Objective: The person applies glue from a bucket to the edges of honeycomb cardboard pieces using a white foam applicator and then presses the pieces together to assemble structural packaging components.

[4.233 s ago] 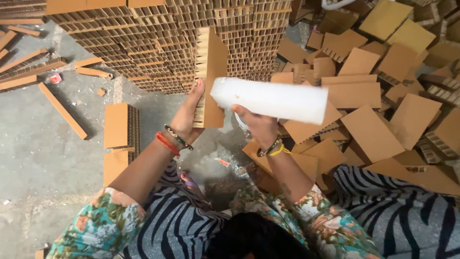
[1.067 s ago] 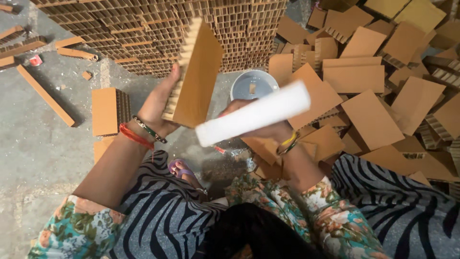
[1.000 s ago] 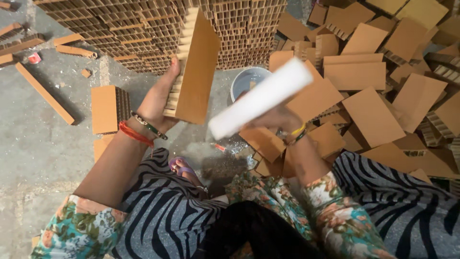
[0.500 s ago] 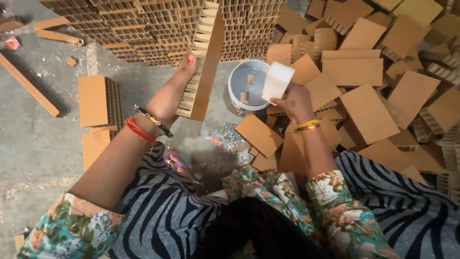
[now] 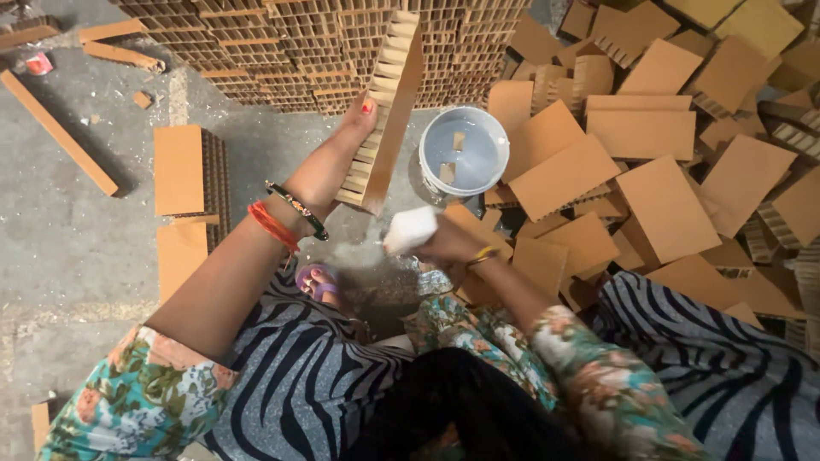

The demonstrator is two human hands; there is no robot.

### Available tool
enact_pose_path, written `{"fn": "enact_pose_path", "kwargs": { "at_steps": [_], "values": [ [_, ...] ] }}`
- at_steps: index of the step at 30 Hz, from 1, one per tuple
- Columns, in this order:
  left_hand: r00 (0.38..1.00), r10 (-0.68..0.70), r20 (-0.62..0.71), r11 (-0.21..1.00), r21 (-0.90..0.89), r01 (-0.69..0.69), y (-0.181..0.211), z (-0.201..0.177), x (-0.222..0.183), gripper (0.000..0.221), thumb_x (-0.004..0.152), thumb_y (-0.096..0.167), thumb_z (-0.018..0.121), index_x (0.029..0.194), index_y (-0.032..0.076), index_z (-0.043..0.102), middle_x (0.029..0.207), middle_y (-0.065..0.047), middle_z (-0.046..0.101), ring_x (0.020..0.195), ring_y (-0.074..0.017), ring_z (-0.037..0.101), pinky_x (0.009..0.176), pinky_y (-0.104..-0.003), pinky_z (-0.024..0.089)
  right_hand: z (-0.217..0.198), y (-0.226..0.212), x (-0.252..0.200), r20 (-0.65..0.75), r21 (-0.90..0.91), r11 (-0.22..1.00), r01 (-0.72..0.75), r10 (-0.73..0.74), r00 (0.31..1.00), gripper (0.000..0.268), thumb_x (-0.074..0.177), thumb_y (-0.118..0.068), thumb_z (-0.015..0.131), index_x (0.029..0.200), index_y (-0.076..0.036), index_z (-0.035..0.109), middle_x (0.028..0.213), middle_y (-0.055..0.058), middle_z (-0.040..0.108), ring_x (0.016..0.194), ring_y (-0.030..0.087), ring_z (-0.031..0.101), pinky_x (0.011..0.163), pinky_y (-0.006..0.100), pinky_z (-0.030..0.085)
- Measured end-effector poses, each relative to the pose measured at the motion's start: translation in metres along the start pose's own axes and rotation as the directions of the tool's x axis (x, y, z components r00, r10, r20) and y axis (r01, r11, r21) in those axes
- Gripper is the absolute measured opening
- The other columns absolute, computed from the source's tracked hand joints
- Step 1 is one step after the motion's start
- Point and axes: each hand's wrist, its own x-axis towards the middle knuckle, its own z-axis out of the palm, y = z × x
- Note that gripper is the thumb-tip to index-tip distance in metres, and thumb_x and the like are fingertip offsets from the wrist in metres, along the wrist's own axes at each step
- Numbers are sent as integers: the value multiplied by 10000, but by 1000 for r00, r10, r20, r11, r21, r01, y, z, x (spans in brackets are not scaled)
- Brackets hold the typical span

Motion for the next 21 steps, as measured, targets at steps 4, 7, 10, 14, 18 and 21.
{"fn": "enact_pose_path", "kwargs": {
  "at_steps": [4,7,10,14,18,21],
  "values": [
    [998,63,7,991,115,-63,-5,-1,1,751,1052,536,425,1646,135,199,1643,-43,369,1491,-146,353,1197,-312,294,40,30,5,-137,-360,889,285,-352,926,675,813,-197,864,1412,-92,570,1267,110,669,1160,306,671,999,444,553],
    [998,67,-1,988,136,-66,-13,-6,4,728,1075,552,422,1639,130,240,1604,-29,401,1466,-124,358,1187,-303,298,22,29,0,-249,-636,759,-139,-32,968,819,547,-304,898,1285,-151,577,1249,148,617,1176,401,576,883,591,473],
    [996,-81,-38,997,-16,81,-15,-10,3,734,1005,573,426,1592,144,325,1387,-58,526,1242,-171,499,1026,-343,435,-1,14,4,-283,-761,485,-431,350,893,404,929,-255,671,1323,-244,580,1471,170,507,1285,435,535,941,597,495],
    [995,11,-102,999,-40,-15,-12,-12,6,765,1032,578,460,1621,113,317,1372,-48,536,1222,-166,503,1031,-344,439,-9,-13,-9,-276,-701,383,-601,632,725,452,949,-339,628,1373,-234,513,1458,226,473,1298,449,503,987,655,431],
    [967,207,-152,961,217,-172,-1,-4,1,790,1070,476,583,1659,117,198,1535,8,445,1423,-126,416,1157,-361,350,-45,-78,-8,-42,-687,485,-542,718,695,768,778,-387,791,1444,-265,429,1375,190,608,1249,399,607,1005,525,501],
    [944,-82,-320,981,142,133,10,0,-6,938,860,350,698,1630,241,174,1161,-109,588,1091,-212,589,850,-433,490,-108,-145,-24,132,-588,700,-405,577,806,908,672,-462,879,1448,-283,443,1263,144,719,1117,347,712,965,465,554]
  ]
}}
